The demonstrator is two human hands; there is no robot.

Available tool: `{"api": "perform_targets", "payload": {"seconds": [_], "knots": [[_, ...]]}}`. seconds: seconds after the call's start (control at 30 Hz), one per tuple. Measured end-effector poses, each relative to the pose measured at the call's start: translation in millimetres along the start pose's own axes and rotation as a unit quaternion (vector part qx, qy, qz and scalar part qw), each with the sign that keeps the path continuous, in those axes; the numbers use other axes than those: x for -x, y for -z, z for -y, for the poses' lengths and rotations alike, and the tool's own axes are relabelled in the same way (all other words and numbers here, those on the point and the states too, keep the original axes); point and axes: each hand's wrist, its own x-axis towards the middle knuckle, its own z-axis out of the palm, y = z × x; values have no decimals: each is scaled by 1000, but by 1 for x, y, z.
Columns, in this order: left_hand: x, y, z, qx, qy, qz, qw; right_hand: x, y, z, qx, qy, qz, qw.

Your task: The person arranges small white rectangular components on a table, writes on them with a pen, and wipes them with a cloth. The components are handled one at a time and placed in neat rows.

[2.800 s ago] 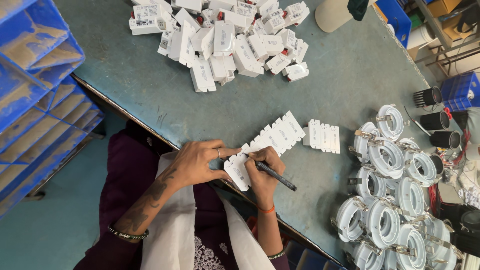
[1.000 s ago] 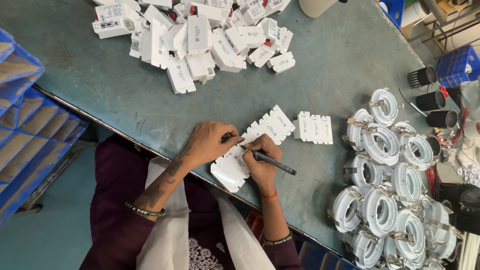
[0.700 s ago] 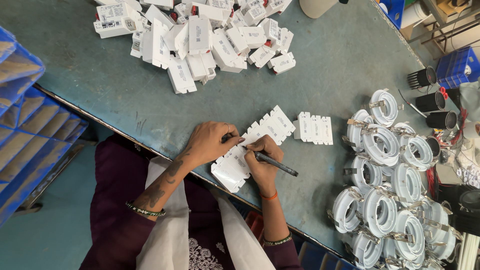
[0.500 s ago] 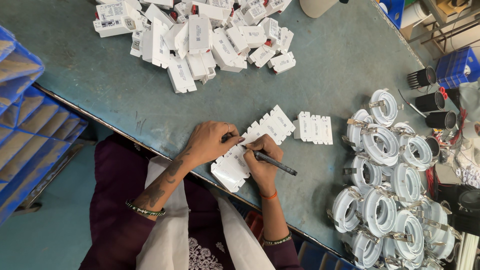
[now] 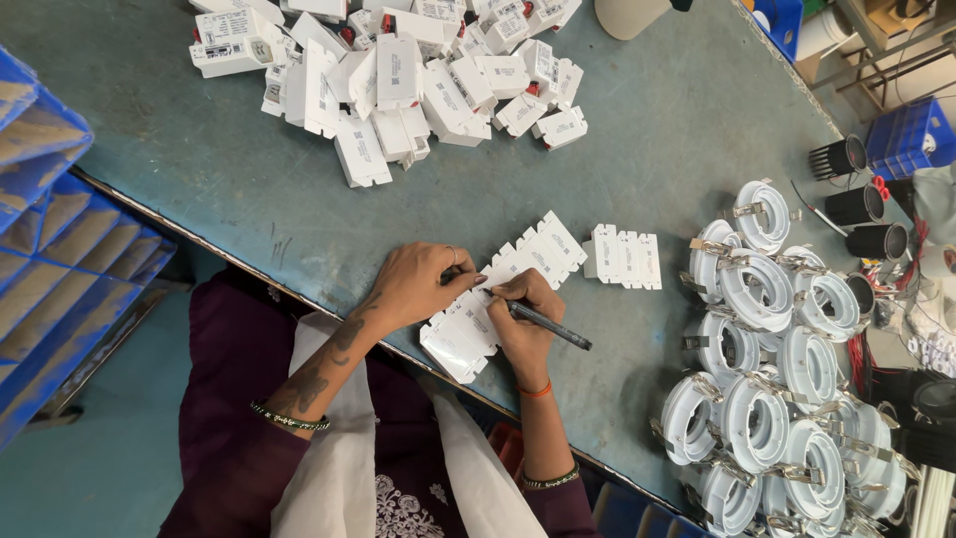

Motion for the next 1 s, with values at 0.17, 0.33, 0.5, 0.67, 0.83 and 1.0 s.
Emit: {"api": "perform_targets", "payload": {"seconds": [0.17, 0.33, 0.5, 0.67, 0.83, 1.0], "knots": [[1, 0, 0, 7, 1, 0, 1000, 0, -1, -1, -16, 14, 3, 1000], [2, 0, 1, 7, -14, -11, 1000, 0, -2, -1, -11, 5, -7, 1000], [1, 0, 1, 9, -11, -10, 1000, -1, -1, 0, 5, 5, -4, 1000], [2, -1, 2, 2, -17, -12, 1000, -1, -1, 1, -7, -1, -6, 1000], [2, -2, 3, 6, -22, -13, 1000, 0, 0, 0, 0, 9, -7, 1000], [3, -2, 2, 0, -18, -8, 1000, 0, 1, -3, -6, 8, -8, 1000]]}}
